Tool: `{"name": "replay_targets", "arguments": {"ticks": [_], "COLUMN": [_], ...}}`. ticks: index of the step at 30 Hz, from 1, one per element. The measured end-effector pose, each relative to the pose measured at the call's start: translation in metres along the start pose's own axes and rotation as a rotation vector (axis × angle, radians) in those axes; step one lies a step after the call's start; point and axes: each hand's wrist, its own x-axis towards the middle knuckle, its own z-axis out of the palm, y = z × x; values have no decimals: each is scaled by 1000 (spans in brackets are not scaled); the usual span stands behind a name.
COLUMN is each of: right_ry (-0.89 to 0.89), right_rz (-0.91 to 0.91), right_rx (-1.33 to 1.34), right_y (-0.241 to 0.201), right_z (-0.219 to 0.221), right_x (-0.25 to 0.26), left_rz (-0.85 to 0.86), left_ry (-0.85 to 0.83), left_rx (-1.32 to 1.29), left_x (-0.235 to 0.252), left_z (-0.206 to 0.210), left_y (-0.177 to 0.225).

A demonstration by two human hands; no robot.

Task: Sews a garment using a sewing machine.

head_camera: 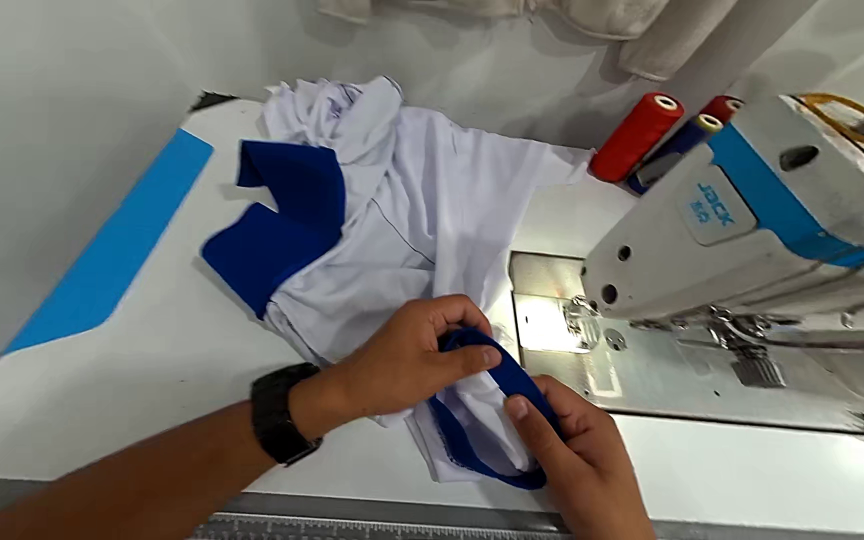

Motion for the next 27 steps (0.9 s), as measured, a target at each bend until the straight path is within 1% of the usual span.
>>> {"name": "replay_targets", "arguments": {"ticks": [1,2,4,5,6,7,8,9,10,12,13,14,15,17,19,20,21,24,25,27], "right_ry": [9,20,45,48,47,50,60,76,97,137,154,163,165,138,87,84,98,193,213,226], "right_rz": [4,8,3,-8,-24,-41,-58,-70,-83,-108,-112,-110,-105,-61,-7,-4,-24,-92,-94,-106], "right_rx": [3,11,26,25,15,-1,-20,-42,-63,-86,-93,-95,-90,-86,-109,-135,-176,-303,-317,-324], "right_y": [-2,-4,-7,-7,-7,-5,-3,0,3,8,9,9,9,6,-1,-2,-1,9,11,14], "right_z": [0,0,1,1,2,4,5,7,8,9,9,8,6,-3,-22,-36,-52,-99,-113,-132], "right_x": [0,0,-1,-2,-3,-3,-3,-3,-2,0,0,-1,-3,-15,-36,-48,-58,-76,-79,-81], "left_rz": [74,206,541,660,699,630,466,249,55,-289,-455,-588,-658,-672,-659,-683,-696,-558,-503,-461], "left_ry": [11,33,95,162,254,351,436,509,605,773,794,771,730,646,638,654,677,838,906,1007], "left_rx": [87,212,515,697,886,1058,1182,1223,1209,1148,1099,1035,992,1008,1084,1108,1128,1227,1254,1213], "left_x": [-1,-2,3,9,16,21,26,28,27,17,9,0,-8,-28,-57,-73,-91,-147,-161,-182], "left_z": [1,2,-7,-17,-33,-51,-71,-92,-110,-136,-142,-144,-142,-119,-77,-56,-36,12,22,37], "left_y": [-2,-4,-8,-9,-9,-8,-5,-1,3,9,9,6,3,1,10,16,20,17,13,13]}}
